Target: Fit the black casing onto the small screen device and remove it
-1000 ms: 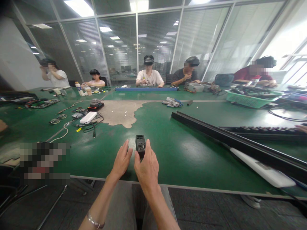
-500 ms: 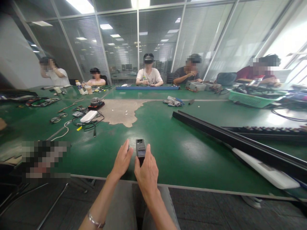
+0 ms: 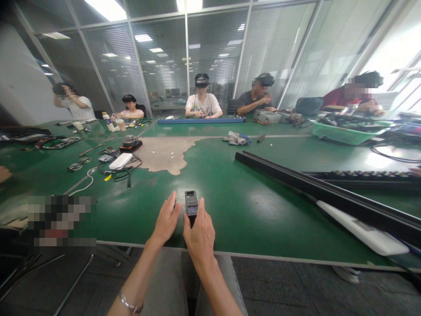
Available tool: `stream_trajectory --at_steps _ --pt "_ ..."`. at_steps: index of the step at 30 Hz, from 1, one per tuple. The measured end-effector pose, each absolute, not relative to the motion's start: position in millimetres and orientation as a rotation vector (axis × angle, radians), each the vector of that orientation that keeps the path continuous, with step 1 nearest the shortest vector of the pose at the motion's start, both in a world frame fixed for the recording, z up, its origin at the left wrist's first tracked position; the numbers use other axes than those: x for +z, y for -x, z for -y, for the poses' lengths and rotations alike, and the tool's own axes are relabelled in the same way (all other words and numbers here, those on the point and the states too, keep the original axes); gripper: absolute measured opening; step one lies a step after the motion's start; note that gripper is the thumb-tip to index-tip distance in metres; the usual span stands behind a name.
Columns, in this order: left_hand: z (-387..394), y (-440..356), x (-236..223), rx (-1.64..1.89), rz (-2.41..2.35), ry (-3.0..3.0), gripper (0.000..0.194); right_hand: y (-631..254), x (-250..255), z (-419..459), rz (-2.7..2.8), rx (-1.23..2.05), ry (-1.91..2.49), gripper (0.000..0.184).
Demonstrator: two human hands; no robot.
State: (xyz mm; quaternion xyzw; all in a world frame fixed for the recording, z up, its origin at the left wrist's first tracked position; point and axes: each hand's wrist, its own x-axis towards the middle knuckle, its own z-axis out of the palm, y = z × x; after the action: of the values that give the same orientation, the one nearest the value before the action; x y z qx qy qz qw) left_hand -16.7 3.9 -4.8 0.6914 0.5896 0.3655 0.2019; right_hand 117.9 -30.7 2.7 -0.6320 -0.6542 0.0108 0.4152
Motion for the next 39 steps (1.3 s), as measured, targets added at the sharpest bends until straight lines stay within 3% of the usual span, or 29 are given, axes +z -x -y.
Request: stream_trajectory --at_steps 12,22,39 --pt "-7 18 -10 1.05 -1.647 -1.957 0.071 -112 7 31 1.559 0.076 1.611 0.068" --pt "-5 17 -7 1.035 -1.647 -1.936 0.071 -138 60 30 1.369 0.082 1.494 0.073" --pt "-4 16 -5 1.027 -1.657 -1.967 0.071 -170 -6 19 1.487 0.117 1.675 0.077"
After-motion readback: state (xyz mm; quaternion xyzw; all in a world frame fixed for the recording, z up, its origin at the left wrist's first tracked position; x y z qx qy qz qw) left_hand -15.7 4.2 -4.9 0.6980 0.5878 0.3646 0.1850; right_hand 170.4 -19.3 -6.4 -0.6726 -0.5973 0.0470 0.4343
